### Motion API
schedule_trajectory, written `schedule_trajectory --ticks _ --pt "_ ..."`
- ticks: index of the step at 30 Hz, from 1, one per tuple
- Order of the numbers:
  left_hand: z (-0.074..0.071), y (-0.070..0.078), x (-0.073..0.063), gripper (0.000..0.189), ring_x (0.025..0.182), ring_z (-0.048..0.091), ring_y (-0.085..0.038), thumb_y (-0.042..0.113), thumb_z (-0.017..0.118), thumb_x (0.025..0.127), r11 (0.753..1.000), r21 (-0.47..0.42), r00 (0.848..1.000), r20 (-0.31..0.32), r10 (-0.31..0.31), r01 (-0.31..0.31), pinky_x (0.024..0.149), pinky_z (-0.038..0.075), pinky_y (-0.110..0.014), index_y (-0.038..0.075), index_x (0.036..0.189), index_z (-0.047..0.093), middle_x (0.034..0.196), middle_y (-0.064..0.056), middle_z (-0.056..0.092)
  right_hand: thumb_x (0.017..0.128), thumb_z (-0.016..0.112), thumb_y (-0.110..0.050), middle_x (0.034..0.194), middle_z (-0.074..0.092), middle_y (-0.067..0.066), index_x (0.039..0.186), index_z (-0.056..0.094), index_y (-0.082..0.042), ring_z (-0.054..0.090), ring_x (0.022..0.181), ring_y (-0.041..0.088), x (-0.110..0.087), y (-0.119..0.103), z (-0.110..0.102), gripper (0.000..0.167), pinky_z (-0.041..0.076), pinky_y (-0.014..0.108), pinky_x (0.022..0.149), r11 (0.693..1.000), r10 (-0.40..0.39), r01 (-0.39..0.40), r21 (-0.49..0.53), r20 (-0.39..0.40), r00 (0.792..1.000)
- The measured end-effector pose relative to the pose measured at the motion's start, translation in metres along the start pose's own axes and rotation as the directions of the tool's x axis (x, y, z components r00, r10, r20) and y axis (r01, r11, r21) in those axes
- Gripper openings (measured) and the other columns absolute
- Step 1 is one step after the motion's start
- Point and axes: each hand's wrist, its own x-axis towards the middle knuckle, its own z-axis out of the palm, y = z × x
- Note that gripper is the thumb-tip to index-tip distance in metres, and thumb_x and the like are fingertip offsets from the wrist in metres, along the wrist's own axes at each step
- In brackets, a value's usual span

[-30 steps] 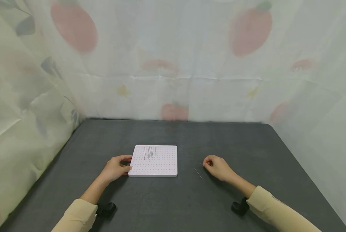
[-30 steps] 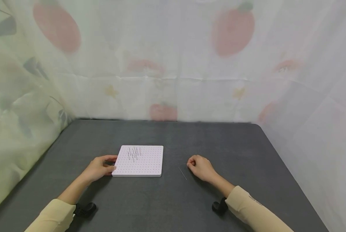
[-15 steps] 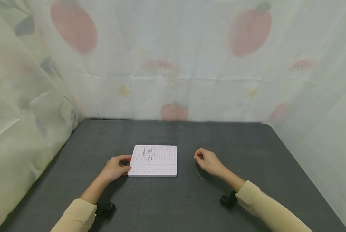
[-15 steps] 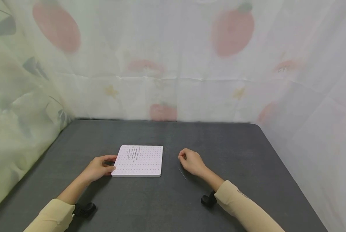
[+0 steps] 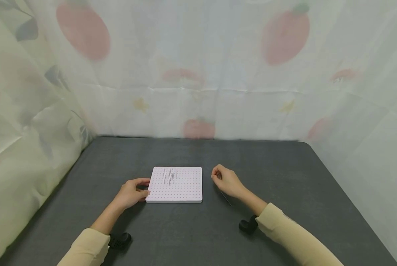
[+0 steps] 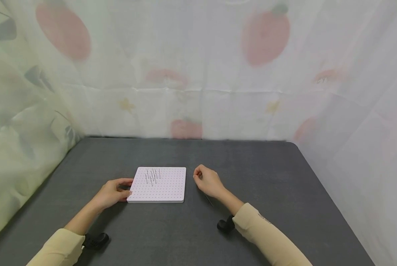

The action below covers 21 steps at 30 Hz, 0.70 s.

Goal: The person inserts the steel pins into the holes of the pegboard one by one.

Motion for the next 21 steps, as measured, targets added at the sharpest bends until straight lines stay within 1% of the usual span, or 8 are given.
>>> schedule_trajectory --ticks 10,15,21 --pt "0.0 0.0 0.0 0.047 0.081 0.062 -0.015 0.002 0.064 0.081 1.0 -0.006 1.0 0.004 0.004 -0.003 0.065 0.055 -0.03 -0.003 0.126 0.051 0.118 -0.021 0.057 0.086 0.058 -0.012 0.077 0.054 -0.004 0.089 0.055 -0.013 0.049 0.068 0.009 0.009 -0.012 0.012 0.005 0.041 0.022 0.058 0.996 0.038 -0.038 0.079 0.002 0.999" --pt "0.0 0.001 -0.001 0.047 0.081 0.062 -0.015 0.002 0.064 0.082 1.0 -0.01 1.0 0.005 0.004 -0.004 0.066 0.055 -0.03 -0.003 0.126 0.051 0.118 -0.021 0.056 0.086 0.058 -0.012 0.078 0.054 -0.005 0.09 0.054 -0.014 0.049 0.071 0.009 0.013 -0.019 0.017 0.006 0.041 0.022 0.059 0.995 0.03 -0.031 0.097 0.01 0.999" --pt "0.0 0.001 -0.001 0.047 0.082 0.062 -0.016 0.001 0.063 0.082 1.0 -0.009 1.0 0.004 0.002 -0.002 0.066 0.055 -0.03 -0.003 0.127 0.051 0.118 -0.021 0.056 0.085 0.057 -0.013 0.076 0.053 -0.004 0.089 0.054 -0.014 0.048 0.068 0.01 0.019 -0.03 0.025 0.005 0.039 0.02 0.055 0.994 0.005 -0.007 0.112 0.018 1.0"
